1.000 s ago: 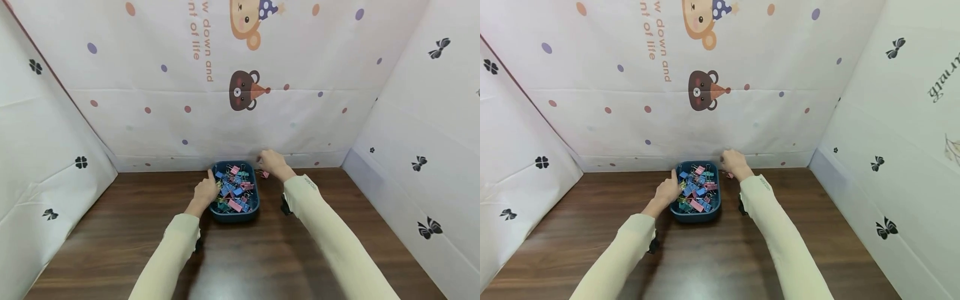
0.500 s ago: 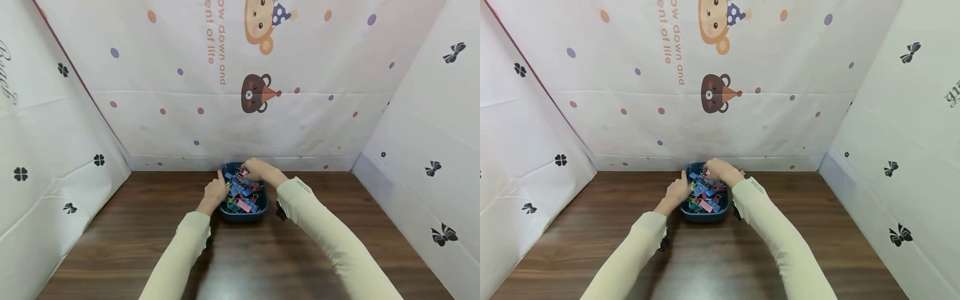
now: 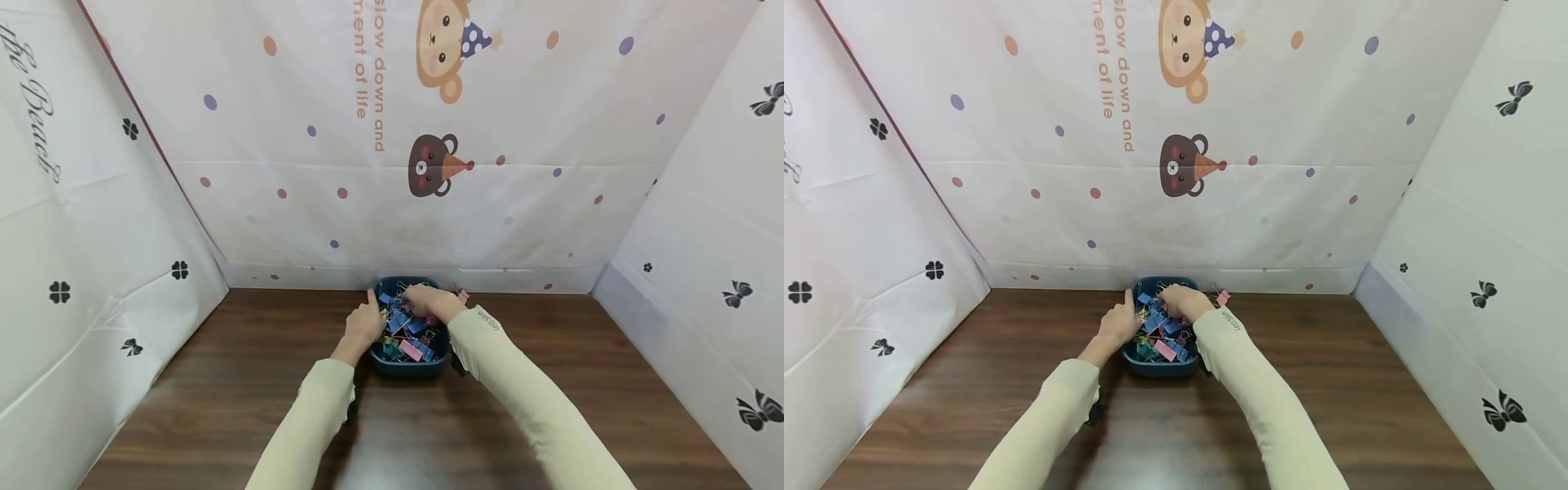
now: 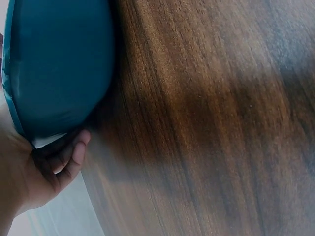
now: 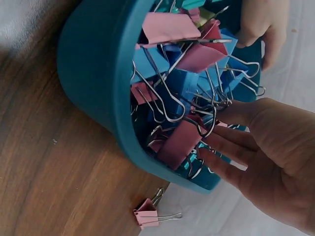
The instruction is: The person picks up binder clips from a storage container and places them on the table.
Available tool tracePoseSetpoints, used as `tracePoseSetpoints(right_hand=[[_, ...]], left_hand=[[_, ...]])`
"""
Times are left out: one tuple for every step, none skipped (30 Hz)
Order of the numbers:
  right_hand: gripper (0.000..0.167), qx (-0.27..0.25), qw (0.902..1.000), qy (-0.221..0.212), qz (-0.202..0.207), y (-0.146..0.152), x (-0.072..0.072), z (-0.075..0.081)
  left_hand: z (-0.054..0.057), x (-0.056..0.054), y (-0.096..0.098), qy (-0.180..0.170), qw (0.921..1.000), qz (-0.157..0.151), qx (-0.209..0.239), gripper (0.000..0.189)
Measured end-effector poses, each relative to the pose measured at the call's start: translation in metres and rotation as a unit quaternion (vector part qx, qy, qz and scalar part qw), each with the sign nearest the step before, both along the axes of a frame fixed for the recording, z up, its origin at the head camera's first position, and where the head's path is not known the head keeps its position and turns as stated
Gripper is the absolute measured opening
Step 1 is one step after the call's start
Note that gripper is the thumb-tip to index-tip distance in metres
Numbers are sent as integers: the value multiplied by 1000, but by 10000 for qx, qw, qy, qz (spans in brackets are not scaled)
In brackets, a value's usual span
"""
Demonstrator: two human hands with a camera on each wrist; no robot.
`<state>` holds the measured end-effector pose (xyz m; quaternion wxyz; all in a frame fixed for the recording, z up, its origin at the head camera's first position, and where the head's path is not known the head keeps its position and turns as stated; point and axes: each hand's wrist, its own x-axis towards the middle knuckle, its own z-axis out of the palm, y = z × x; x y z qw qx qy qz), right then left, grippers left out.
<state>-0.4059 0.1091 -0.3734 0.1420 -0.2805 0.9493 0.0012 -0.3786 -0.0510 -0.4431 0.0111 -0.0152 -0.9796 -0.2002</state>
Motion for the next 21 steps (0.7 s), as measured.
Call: tracePoseSetpoints(right_hand=[[37, -15, 10000, 6, 17, 0, 0, -1], [36, -20, 10000, 37, 46, 0, -1, -2], [34, -28, 10000, 59, 61, 0, -1, -3], [33, -29, 9999, 74, 67, -1, -2, -4], [32, -23, 9999, 94, 74, -2, -2, -4], [32, 1, 9999, 99, 65, -3, -3, -4], [32, 38, 9999, 105, 54, -3, -3, -4], [31, 59, 9999, 124, 47, -3, -2, -4], [31, 64, 9999, 121, 18, -3, -2, -4], [30, 65, 9999, 110, -19, -4, -1, -4], [29, 78, 9999, 112, -30, -4, 0, -3], [28, 98, 9999, 110, -35, -5, 0, -3], [27, 111, 9999, 112, -34, -5, 1, -3], [26, 123, 9998, 125, -29, -6, 2, -3], [24, 141, 9998, 152, -8, -7, 3, -2], [23, 159, 9997, 175, 22, -7, 3, -2], [22, 172, 9996, 212, 64, -8, 4, -2], [21, 145, 9996, 238, 84, -8, 4, -1], [20, 113, 9995, 268, 99, -8, 4, -1], [20, 85, 9995, 290, 111, -7, 4, -2], [19, 45, 9995, 300, 118, -7, 4, -2]], left_hand=[[-2, 0, 0, -19, 10000, 4, 19, 75], [-3, 0, 1, -18, 10000, 5, 38, 75], [-4, 0, 1, -11, 10000, 9, 57, 75], [-5, 0, 1, 13, 10000, 14, 76, 76], [-5, 0, 0, 36, 10000, 16, 89, 76], [-5, 0, 0, 44, 9999, 9, 105, 76], [-5, 0, 0, 64, 9999, 0, 119, 76], [-5, 0, 1, 90, 9999, -10, 135, 76], [-5, 0, 1, 104, 9999, -26, 131, 75], [-5, 0, 1, 108, 9999, -42, 117, 75], [-5, 1, 1, 113, 9999, -58, 106, 76], [-5, 1, 1, 120, 9999, -75, 95, 76], [-5, 1, 1, 124, 9998, -87, 92, 76], [-5, 1, 1, 119, 9998, -92, 88, 76], [-5, 1, 1, 123, 9999, -94, 73, 77], [-5, 1, 1, 132, 9999, -80, 64, 77], [-5, 1, 1, 124, 9999, -69, 64, 77], [-6, 1, 1, 118, 9999, -57, 54, 77], [-6, 0, 0, 111, 9999, -48, 37, 77], [-6, 0, 0, 116, 9999, -32, 14, 77], [-6, -1, -1, 121, 9999, -19, -19, 77]])
